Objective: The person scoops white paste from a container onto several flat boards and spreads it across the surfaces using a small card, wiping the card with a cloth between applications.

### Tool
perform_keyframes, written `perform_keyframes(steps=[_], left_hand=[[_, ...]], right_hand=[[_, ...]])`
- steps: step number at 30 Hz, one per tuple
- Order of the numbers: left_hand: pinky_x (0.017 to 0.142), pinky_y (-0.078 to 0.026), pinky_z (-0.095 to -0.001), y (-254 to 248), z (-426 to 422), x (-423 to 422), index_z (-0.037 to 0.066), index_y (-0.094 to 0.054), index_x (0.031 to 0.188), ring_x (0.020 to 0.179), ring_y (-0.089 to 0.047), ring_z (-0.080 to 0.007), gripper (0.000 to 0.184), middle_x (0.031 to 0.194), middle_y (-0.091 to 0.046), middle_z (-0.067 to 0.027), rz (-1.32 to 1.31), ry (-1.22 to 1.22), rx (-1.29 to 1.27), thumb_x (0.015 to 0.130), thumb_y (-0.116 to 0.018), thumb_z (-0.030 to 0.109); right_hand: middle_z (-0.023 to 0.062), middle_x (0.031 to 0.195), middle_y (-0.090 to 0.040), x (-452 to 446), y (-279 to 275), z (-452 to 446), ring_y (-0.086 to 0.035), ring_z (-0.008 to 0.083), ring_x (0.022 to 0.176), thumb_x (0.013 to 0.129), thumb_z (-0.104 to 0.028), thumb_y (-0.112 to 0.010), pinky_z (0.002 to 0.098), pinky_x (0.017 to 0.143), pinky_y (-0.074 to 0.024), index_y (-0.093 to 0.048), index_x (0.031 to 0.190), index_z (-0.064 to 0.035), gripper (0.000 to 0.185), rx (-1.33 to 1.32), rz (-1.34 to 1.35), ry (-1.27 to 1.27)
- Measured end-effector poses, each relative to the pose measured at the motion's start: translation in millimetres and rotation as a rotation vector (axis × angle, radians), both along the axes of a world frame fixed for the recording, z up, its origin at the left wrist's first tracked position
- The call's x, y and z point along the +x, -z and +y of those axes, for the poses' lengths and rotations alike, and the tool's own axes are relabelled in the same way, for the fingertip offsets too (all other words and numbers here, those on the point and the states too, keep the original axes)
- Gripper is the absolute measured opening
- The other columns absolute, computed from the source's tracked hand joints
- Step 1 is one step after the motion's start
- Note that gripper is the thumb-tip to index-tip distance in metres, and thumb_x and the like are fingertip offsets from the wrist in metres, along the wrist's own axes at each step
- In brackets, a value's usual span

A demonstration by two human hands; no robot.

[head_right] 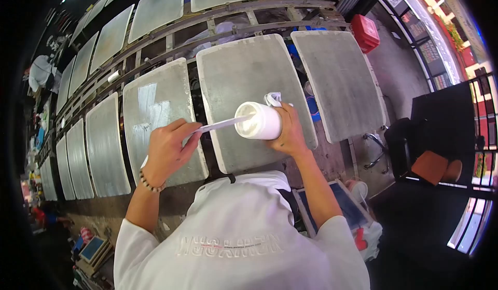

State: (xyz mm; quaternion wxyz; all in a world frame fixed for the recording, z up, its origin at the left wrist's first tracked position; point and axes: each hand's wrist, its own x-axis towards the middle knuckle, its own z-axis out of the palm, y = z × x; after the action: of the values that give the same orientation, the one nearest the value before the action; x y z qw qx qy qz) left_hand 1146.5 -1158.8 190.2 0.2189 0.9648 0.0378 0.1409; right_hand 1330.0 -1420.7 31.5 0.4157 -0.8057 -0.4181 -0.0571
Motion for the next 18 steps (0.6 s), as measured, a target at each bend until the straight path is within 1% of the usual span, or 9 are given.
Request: perform_keyframes(steps=[1,2,5,7,10,12,14,16,18], left_hand=[[0.05,-0.047,-0.0372,0.5,-14.8,18.5,0.009,-0.073,0.093,0.053,-0.061,-0.0253,0.007,0.074,-0.063,-0.0055,-0.017,0.008,0.109,0.087,-0.073,0.01],[0.049,-0.048,-0.0388,6.6,-30.1,36.9,0.011,-0.071,0.09,0.055,-0.061,-0.0269,0.005,0.072,-0.061,-0.0044,-0.015,0.004,0.148,0.085,-0.071,0.009],[0.05,-0.048,-0.0388,4.3,-68.0,75.8,0.011,-0.071,0.089,0.055,-0.061,-0.0274,0.007,0.072,-0.06,-0.0043,0.059,0.014,0.232,0.083,-0.069,0.009],[0.05,-0.049,-0.0396,-5.4,-79.9,92.5,0.01,-0.071,0.09,0.055,-0.061,-0.028,0.01,0.072,-0.06,-0.0047,0.033,-0.054,0.191,0.08,-0.069,0.009],[0.052,-0.05,-0.0396,3.0,-90.1,105.4,0.01,-0.073,0.088,0.056,-0.062,-0.0283,0.008,0.073,-0.061,-0.005,0.156,-0.038,0.241,0.081,-0.068,0.01],[0.053,-0.05,-0.0395,1.7,-91.6,116.8,0.01,-0.074,0.083,0.058,-0.063,-0.0293,0.006,0.071,-0.064,-0.0054,0.108,-0.1,0.148,0.082,-0.068,0.01],[0.053,-0.049,-0.0384,9.2,-89.3,123.5,0.009,-0.075,0.083,0.058,-0.063,-0.0296,0.007,0.071,-0.065,-0.0065,0.137,-0.077,0.078,0.082,-0.068,0.01],[0.053,-0.049,-0.0374,18.9,-84.4,123.3,0.008,-0.076,0.084,0.058,-0.063,-0.03,0.009,0.07,-0.067,-0.0076,0.162,-0.068,0.005,0.082,-0.068,0.01],[0.053,-0.047,-0.0355,28.7,-72.1,122.8,0.004,-0.077,0.087,0.054,-0.062,-0.0241,0.011,0.068,-0.067,-0.0081,0.231,-0.157,-0.224,0.084,-0.07,0.012]], right_hand=[[0.0206,0.139,-0.049,14.9,-2.7,-7.0,-0.051,0.0433,0.127,0.048,-0.016,-0.095,0.0503,0.108,-0.0449,-0.051,0.136,-0.0064,0.099,-0.039,-0.06,-0.013],[0.0206,0.139,-0.049,28.9,-6.1,-12.7,-0.051,0.0433,0.127,0.048,-0.016,-0.095,0.0503,0.108,-0.0449,-0.051,0.136,-0.0064,0.099,-0.036,-0.053,-0.024],[0.0209,0.14,-0.05,63.4,-12.4,-29.9,-0.051,0.0436,0.125,0.048,-0.014,-0.094,0.0507,0.106,-0.0451,-0.051,0.136,-0.0063,0.098,-0.065,-0.041,-0.096],[0.021,0.14,-0.05,84.8,-12.5,-38.2,-0.051,0.0435,0.124,0.048,-0.011,-0.092,0.0508,0.106,-0.0452,-0.052,0.135,-0.0062,0.097,-0.061,-0.052,-0.14],[0.0181,0.14,-0.049,111.8,-17.3,-45.5,-0.05,0.0419,0.124,0.048,-0.012,-0.09,0.0498,0.106,-0.0441,-0.053,0.133,-0.0055,0.093,-0.104,-0.073,-0.228],[0.018,0.14,-0.05,124.6,-17.0,-42.1,-0.051,0.0416,0.123,0.048,-0.011,-0.089,0.0495,0.106,-0.0442,-0.053,0.133,-0.0054,0.092,-0.098,-0.066,-0.239],[0.018,0.14,-0.05,130.9,-15.0,-44.5,-0.051,0.0413,0.123,0.047,-0.011,-0.088,0.0493,0.105,-0.0443,-0.053,0.132,-0.0054,0.092,-0.117,-0.044,-0.243],[0.0203,0.141,-0.051,140.6,-12.9,-38.0,-0.051,0.0424,0.124,0.045,-0.01,-0.091,0.0496,0.105,-0.0457,-0.055,0.131,-0.0053,0.094,-0.112,-0.12,-0.284],[0.0203,0.141,-0.051,145.4,-10.5,-31.2,-0.051,0.0423,0.124,0.045,-0.01,-0.091,0.0496,0.105,-0.0456,-0.055,0.131,-0.0051,0.093,-0.128,-0.103,-0.294]])
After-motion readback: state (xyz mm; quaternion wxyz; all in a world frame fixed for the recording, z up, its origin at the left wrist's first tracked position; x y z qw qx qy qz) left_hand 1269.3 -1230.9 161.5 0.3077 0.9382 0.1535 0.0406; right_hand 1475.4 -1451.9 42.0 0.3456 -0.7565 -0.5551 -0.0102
